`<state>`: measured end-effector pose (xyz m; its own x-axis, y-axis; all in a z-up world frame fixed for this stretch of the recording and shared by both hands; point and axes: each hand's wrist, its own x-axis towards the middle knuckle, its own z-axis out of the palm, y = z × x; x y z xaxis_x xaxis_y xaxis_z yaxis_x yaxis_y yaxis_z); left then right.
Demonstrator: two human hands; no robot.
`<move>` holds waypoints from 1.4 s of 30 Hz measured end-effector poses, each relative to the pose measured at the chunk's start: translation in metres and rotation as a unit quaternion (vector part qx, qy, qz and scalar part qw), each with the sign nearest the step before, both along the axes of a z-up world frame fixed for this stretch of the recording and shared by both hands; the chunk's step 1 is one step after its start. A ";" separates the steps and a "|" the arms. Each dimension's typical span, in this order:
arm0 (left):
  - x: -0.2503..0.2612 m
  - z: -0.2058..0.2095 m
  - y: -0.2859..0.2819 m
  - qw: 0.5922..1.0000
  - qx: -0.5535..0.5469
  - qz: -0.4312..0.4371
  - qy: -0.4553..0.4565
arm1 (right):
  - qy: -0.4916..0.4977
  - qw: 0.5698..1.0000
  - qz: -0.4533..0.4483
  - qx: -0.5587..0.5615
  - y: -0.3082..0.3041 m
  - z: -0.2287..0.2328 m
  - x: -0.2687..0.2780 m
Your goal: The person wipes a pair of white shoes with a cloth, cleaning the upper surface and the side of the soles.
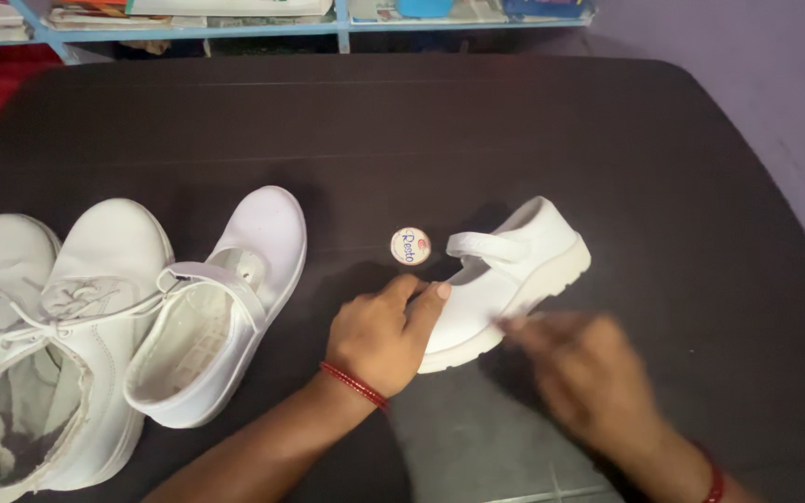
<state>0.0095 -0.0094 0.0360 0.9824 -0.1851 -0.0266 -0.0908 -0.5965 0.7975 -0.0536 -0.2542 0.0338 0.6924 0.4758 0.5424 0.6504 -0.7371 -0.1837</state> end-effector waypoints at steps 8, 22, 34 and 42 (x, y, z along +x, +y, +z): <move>-0.006 -0.008 0.000 0.995 0.002 -0.046 -0.090 | -0.030 0.998 0.031 0.039 0.019 -0.001 -0.010; -0.013 -0.009 0.001 0.988 -0.012 -0.053 -0.147 | -0.007 1.000 0.004 0.001 0.001 -0.006 0.001; -0.017 -0.015 0.003 0.976 0.004 -0.059 -0.209 | -0.035 0.999 -0.029 -0.002 -0.003 -0.002 0.005; -0.013 -0.010 0.006 0.963 0.003 -0.079 -0.256 | -0.043 0.998 -0.042 0.015 -0.002 0.000 0.006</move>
<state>-0.0039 -0.0036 0.0259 0.8264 -0.3351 0.4526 -0.5617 -0.5471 0.6206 -0.0472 -0.2566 0.0339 0.6801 0.4000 0.6143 0.6000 -0.7852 -0.1530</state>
